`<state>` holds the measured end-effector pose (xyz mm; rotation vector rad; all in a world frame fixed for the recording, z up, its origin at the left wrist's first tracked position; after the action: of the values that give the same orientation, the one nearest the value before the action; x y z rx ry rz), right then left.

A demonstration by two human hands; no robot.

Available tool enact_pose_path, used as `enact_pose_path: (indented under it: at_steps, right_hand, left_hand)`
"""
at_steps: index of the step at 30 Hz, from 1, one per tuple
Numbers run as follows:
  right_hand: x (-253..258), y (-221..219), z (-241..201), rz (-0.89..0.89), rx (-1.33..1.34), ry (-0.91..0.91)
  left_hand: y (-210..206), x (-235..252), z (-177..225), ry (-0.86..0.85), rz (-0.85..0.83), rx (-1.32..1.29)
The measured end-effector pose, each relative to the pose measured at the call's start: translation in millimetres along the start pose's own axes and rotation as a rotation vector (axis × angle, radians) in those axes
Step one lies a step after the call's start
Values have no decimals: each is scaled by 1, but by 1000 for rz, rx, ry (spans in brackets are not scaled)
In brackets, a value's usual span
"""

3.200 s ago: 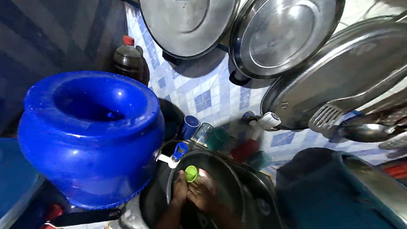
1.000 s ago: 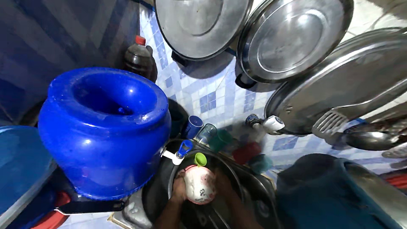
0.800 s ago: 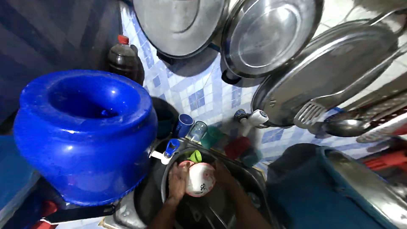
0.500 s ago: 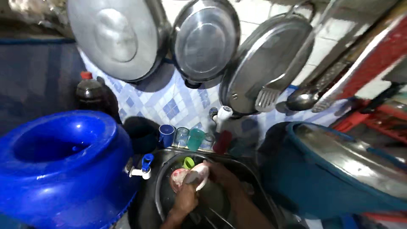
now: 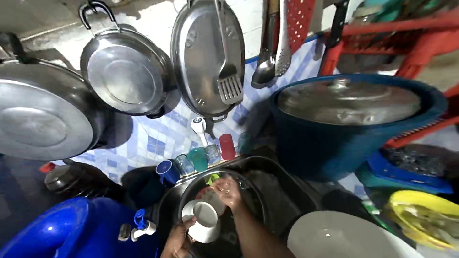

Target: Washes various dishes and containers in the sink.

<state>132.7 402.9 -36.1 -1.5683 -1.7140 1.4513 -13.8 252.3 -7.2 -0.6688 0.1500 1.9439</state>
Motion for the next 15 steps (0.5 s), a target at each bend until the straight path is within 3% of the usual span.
enact_pose_path:
  at_steps: [2,3,7,9,12,13,15]
  right_hand:
    - [-23,-60,18,-173,-243,-77]
    - [-37,-83,29,-273,-419,-24]
    - [-80,-122,43,-528,-1371,395]
    - [-61,-99,30,-378,-1413,311]
    - [-26,-46,11,21,-1013,162]
    - [-34,-47,6,35,-1049,167]
    - [-71,-76,7,-154,-1330,281]
  left_hand:
    - [-10,5,12,15,-70,76]
    - [-17,6,19,-5,-105,118]
    - [-30,-15,48,-253,-89,458]
    - [-32,-26,50,-341,-148,675]
    - [-28,-42,36,-438,-202,667]
    - [-24,-44,29,-449,-205,599]
    - [-18,-41,19,-431,-199,474]
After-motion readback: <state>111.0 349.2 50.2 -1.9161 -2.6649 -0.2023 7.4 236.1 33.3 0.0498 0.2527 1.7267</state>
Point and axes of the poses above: each hand's wrist, its own x-axis towards the middle knuckle, its own y-axis out of the back of the hand, z = x × y, the point moved 6 cm from there along x, towards the middle knuckle, and after that the axes turned 1 degree about y, right-handed, at the moved point
